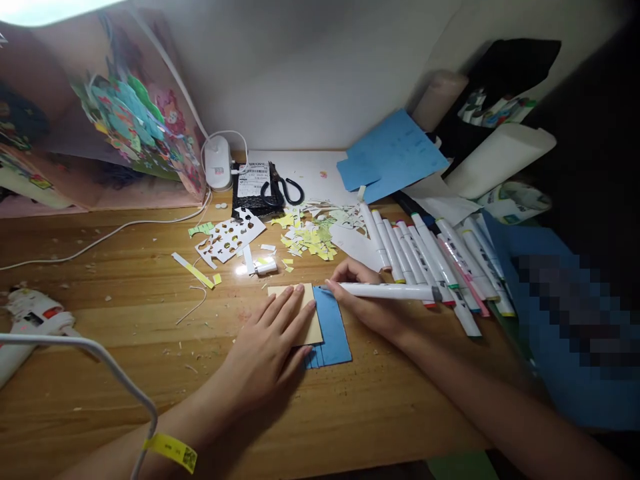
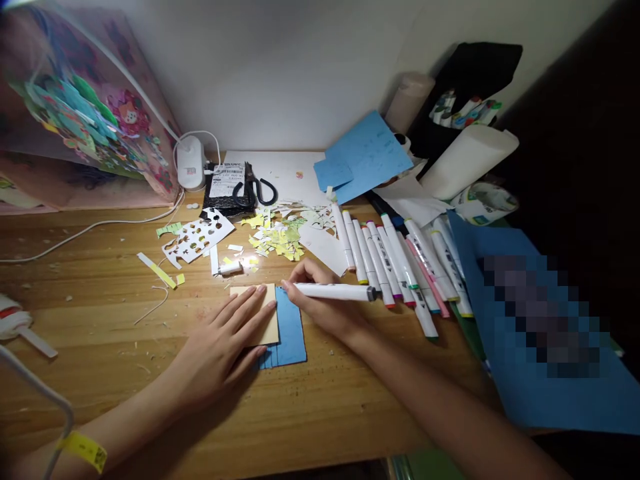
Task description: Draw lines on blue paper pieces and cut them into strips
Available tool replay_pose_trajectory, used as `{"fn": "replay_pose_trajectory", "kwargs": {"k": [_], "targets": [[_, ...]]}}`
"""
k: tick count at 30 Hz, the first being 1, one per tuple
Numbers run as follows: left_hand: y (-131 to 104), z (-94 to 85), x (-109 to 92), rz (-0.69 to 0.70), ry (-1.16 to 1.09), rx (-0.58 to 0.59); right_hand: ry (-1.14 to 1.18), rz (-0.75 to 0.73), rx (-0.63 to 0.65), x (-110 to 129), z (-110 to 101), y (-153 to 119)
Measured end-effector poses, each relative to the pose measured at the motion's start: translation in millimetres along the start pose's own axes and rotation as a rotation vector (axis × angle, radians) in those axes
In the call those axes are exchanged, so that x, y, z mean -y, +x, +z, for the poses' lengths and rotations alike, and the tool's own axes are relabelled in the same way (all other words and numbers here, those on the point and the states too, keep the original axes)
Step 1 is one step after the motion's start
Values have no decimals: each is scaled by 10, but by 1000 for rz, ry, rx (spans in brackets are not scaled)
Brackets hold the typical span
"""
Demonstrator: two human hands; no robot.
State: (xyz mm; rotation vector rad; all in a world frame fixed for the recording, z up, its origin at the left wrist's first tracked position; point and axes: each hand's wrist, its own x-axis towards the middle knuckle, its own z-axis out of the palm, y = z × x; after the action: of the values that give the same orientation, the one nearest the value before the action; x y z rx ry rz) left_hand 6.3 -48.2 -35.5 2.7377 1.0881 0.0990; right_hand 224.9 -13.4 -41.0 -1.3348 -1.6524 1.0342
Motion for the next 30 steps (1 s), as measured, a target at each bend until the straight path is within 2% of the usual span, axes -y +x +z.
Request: {"fn": "replay_pose_trajectory", "kwargs": {"k": [30], "targets": [[39,-8,10,-17,-114,-12,-42,-12,46,-49,20,12]]}}
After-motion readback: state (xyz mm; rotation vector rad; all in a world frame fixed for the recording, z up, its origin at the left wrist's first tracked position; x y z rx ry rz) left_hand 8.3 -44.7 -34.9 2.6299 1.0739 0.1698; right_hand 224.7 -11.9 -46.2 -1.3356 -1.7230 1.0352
